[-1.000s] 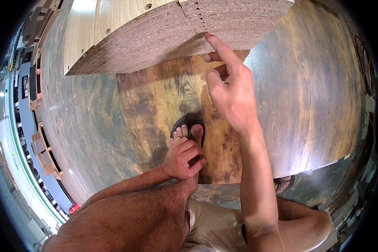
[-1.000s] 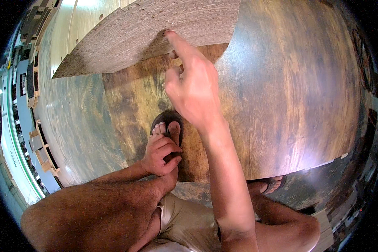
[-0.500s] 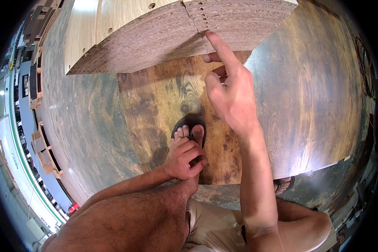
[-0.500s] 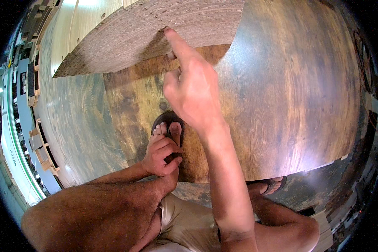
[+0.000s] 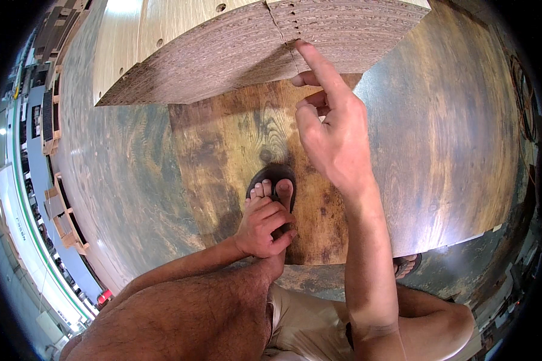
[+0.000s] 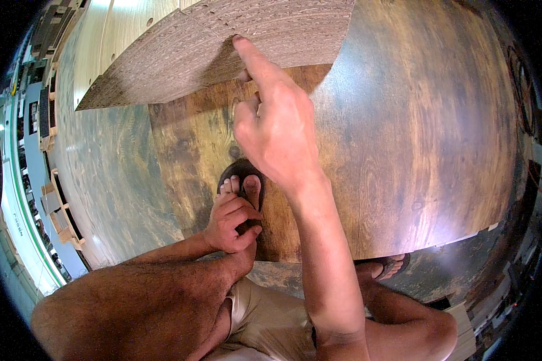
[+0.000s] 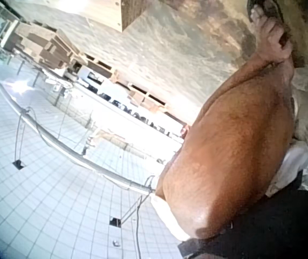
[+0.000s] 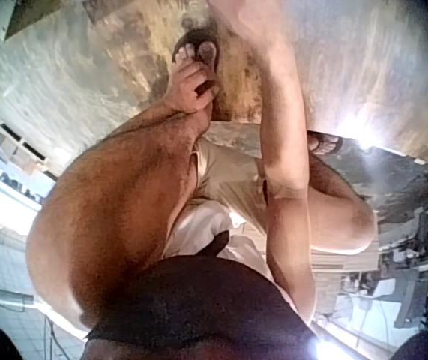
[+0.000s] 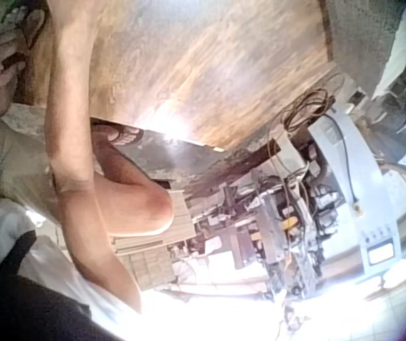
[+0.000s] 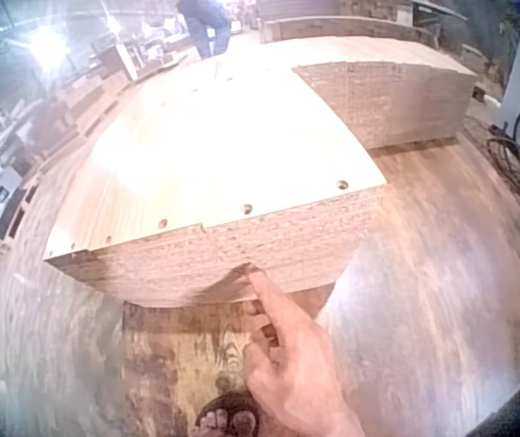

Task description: The person picks up stacks of wooden boards from a pallet, checks a paper document, and then places the boards into a machine for processing.

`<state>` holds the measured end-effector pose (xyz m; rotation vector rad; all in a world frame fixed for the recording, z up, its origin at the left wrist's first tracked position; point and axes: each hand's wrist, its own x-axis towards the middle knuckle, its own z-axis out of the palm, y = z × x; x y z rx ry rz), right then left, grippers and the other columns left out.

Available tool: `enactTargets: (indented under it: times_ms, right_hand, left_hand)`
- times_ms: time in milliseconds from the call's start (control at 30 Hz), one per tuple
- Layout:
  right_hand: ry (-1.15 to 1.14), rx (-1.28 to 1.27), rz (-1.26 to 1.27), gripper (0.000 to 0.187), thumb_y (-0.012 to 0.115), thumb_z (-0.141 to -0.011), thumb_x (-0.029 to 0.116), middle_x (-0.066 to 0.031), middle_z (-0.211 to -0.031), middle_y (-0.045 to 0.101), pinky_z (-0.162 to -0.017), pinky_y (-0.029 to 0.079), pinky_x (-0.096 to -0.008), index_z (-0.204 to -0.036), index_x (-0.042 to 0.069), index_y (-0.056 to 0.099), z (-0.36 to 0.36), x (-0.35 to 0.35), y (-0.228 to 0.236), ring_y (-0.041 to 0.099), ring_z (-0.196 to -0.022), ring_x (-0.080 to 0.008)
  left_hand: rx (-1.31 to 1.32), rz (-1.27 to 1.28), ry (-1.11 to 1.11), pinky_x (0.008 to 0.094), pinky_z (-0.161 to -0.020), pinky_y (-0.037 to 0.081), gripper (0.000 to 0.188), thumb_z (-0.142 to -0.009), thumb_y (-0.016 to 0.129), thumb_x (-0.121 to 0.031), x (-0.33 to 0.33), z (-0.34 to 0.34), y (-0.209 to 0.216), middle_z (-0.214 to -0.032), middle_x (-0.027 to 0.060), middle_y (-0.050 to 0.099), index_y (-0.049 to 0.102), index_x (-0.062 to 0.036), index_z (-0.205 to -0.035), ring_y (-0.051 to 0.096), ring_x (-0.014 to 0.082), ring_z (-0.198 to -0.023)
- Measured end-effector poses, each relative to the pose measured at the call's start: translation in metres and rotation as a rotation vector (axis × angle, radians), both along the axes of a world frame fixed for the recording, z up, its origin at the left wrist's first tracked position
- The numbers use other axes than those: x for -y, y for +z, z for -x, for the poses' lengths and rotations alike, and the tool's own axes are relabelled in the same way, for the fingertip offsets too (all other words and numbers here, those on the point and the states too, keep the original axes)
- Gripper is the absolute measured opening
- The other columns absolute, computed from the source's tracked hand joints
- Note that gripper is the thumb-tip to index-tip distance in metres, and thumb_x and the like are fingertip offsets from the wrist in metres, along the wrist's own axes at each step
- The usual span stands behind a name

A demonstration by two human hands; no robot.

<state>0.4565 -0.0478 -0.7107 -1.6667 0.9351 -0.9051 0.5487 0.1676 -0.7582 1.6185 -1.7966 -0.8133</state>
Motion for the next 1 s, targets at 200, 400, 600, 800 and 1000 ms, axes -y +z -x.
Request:
enactTargets:
  times_ms: [200, 400, 600, 800, 1000]
  right_hand:
    - [-0.014, 0.016, 0.036, 0.062, 0.048, -0.078, -0.006, -0.0132, -0.104, 0.064, -0.070, 0.050, -0.0261, -0.138, 0.010, 0.050, -0.002, -0.001, 0.003, 0.057, -0.073, -0.0109]
    - [-0.028, 0.022, 0.047, 0.061, 0.048, -0.078, -0.007, -0.0131, -0.103, 0.064, -0.068, 0.049, -0.0247, -0.137, 0.009, 0.051, -0.004, 0.000, 0.007, 0.057, -0.073, -0.0090]
    - [-0.048, 0.036, 0.068, 0.062, 0.047, -0.077, -0.008, -0.0130, -0.104, 0.065, -0.068, 0.049, -0.0248, -0.136, 0.009, 0.052, -0.006, 0.001, 0.006, 0.057, -0.076, -0.0087]
    - [-0.047, 0.074, 0.065, 0.062, 0.046, -0.077, -0.008, -0.0126, -0.106, 0.064, -0.071, 0.050, -0.0251, -0.136, 0.010, 0.053, -0.005, 0.002, 0.011, 0.060, -0.081, -0.0106]
    - [-0.051, 0.086, 0.110, 0.062, 0.045, -0.077, -0.009, -0.0136, -0.108, 0.064, -0.073, 0.052, -0.0263, -0.135, 0.009, 0.054, -0.006, 0.003, 0.010, 0.062, -0.086, -0.0136]
  left_hand:
    - [0.003, 0.058, -0.013, 0.0363, -0.071, 0.042, 0.026, -0.061, 0.077, -0.015, 0.004, 0.000, 0.002, -0.080, 0.0055, 0.058, 0.066, -0.0085, -0.083, 0.054, 0.0248, -0.073]
    - [-0.003, 0.067, -0.009, 0.0364, -0.070, 0.042, 0.027, -0.061, 0.077, -0.014, 0.003, 0.000, 0.000, -0.080, 0.0060, 0.058, 0.065, -0.0088, -0.084, 0.053, 0.0249, -0.073]
    - [-0.018, 0.061, -0.018, 0.0363, -0.070, 0.041, 0.028, -0.061, 0.077, -0.014, 0.004, 0.000, 0.000, -0.080, 0.0065, 0.058, 0.065, -0.0088, -0.085, 0.053, 0.0253, -0.072]
    - [-0.024, 0.069, -0.012, 0.0367, -0.070, 0.042, 0.028, -0.061, 0.077, -0.014, 0.001, -0.001, -0.002, -0.081, 0.0068, 0.058, 0.065, -0.0088, -0.086, 0.053, 0.0257, -0.073]
    - [-0.033, 0.065, -0.017, 0.0375, -0.070, 0.042, 0.029, -0.062, 0.077, -0.015, 0.002, -0.001, -0.002, -0.081, 0.0070, 0.058, 0.065, -0.0088, -0.087, 0.054, 0.0258, -0.073]
